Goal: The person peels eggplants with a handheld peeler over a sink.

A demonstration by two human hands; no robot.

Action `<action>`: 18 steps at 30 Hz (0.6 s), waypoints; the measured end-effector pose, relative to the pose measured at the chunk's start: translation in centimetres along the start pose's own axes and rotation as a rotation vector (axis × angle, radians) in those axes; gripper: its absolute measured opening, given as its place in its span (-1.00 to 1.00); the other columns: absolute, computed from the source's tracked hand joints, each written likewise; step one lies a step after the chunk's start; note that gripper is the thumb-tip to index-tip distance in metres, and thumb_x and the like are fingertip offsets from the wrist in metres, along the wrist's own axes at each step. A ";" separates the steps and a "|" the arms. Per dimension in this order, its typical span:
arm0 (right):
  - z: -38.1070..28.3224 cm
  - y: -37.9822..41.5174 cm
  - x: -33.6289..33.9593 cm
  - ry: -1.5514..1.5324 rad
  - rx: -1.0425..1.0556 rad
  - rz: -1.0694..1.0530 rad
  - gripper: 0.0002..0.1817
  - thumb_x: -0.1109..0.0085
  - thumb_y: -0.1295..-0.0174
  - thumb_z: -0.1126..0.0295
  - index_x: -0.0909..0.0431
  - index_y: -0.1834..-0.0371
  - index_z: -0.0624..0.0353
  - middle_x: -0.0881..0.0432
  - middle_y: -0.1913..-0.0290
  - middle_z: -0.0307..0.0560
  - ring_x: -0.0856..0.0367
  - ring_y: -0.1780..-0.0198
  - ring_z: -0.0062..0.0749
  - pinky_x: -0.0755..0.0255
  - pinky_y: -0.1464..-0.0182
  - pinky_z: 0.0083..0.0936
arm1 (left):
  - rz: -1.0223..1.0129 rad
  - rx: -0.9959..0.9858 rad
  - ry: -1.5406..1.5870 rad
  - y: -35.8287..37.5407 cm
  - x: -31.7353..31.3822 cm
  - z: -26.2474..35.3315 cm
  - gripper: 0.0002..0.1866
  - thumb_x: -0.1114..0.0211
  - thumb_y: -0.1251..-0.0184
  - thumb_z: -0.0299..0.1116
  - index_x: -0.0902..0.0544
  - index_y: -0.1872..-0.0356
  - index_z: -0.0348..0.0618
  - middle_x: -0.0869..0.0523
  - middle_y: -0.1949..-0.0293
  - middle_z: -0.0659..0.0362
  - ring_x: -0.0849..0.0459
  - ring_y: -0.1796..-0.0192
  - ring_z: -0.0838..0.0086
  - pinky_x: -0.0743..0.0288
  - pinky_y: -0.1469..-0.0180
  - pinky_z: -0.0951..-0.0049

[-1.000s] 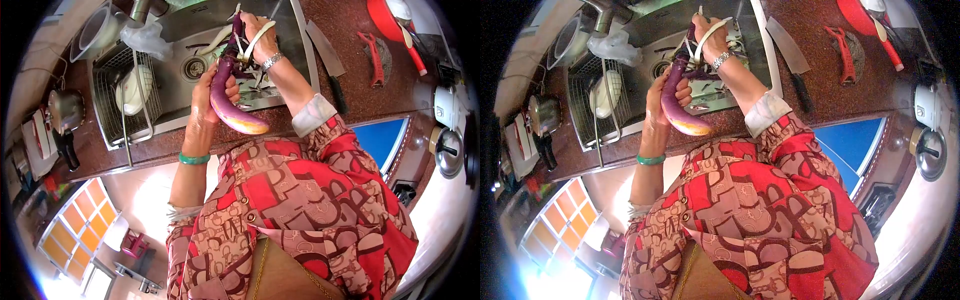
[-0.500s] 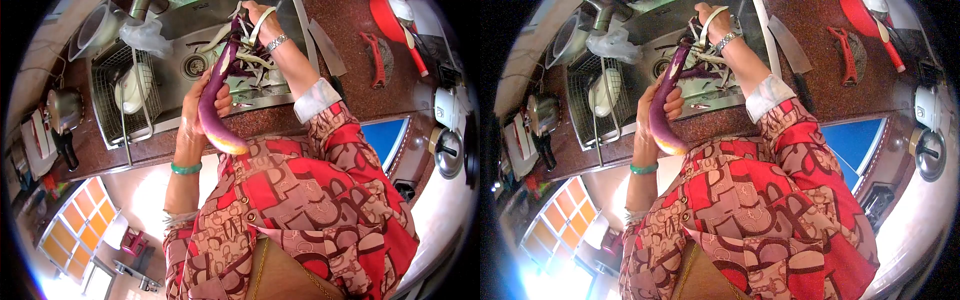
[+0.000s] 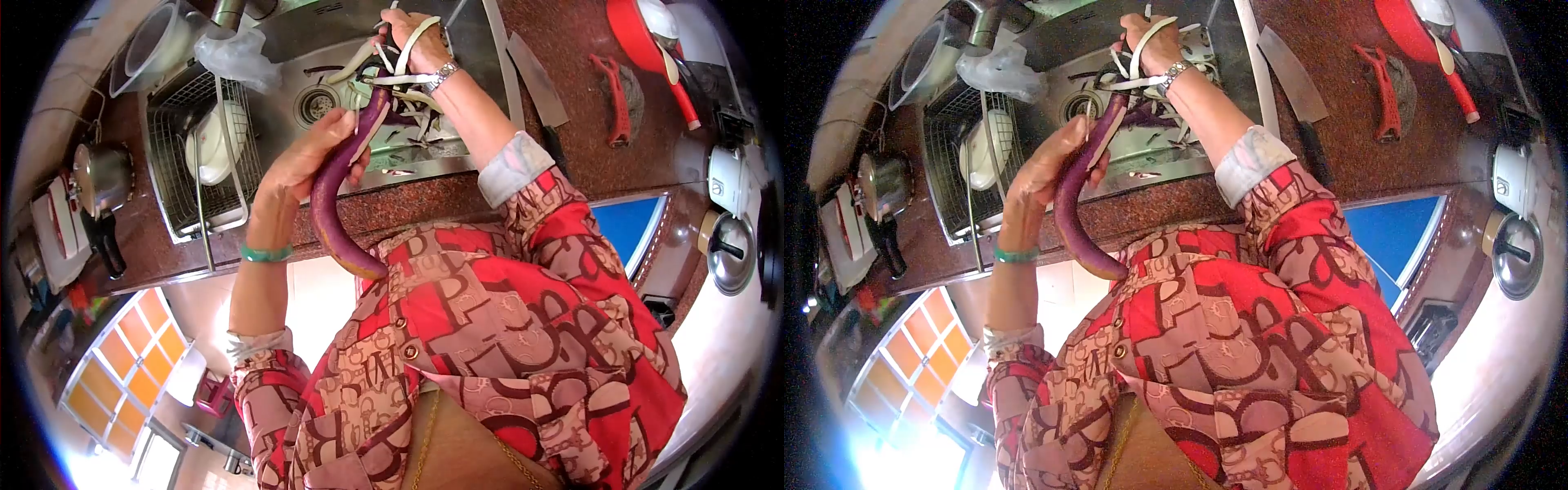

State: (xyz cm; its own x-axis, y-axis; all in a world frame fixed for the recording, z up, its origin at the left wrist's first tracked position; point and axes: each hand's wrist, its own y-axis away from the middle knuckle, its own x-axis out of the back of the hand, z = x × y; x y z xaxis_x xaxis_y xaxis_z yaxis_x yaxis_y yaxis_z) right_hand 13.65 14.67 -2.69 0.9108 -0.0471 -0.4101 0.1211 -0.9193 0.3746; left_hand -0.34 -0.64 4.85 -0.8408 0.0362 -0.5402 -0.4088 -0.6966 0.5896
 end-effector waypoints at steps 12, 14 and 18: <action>0.9 -1.0 2.4 0.388 0.147 0.173 -0.65 -0.06 -0.09 0.21 -0.45 0.55 0.38 -0.55 0.55 -0.05 -0.53 0.52 -0.31 -0.44 0.43 -0.43 | -0.026 0.020 0.131 -1.8 0.8 1.4 -0.59 0.02 -0.41 -0.19 -0.29 -0.21 -0.06 -0.55 0.58 0.13 -0.47 0.66 0.50 -0.38 0.63 0.54; -0.8 1.7 1.3 0.537 0.280 0.231 -0.56 -0.07 -0.04 0.15 -0.47 0.58 0.45 -0.53 0.57 0.11 -0.49 0.49 -0.19 -0.37 0.34 -0.33 | 0.019 0.011 0.037 -2.0 0.6 1.0 -0.56 0.01 -0.39 -0.09 -0.30 -0.18 -0.09 -0.48 0.60 0.19 -0.43 0.68 0.55 -0.35 0.64 0.60; 0.3 1.9 0.9 0.574 0.427 0.274 -0.57 -0.03 -0.09 0.17 -0.36 0.68 0.37 -0.39 0.68 0.12 -0.35 0.57 -0.19 -0.24 0.39 -0.24 | 0.002 -0.039 -0.019 -2.3 0.3 0.9 -0.63 0.00 -0.39 -0.09 -0.35 -0.04 -0.10 -0.49 0.59 0.19 -0.43 0.67 0.55 -0.33 0.64 0.59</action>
State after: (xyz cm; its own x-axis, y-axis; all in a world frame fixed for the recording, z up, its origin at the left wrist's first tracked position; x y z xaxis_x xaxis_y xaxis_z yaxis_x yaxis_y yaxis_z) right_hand 14.58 12.78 -2.66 0.9627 -0.1918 0.1906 -0.1952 -0.9808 -0.0008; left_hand 0.02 1.64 3.93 -0.8483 0.0482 -0.5274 -0.3934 -0.7241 0.5665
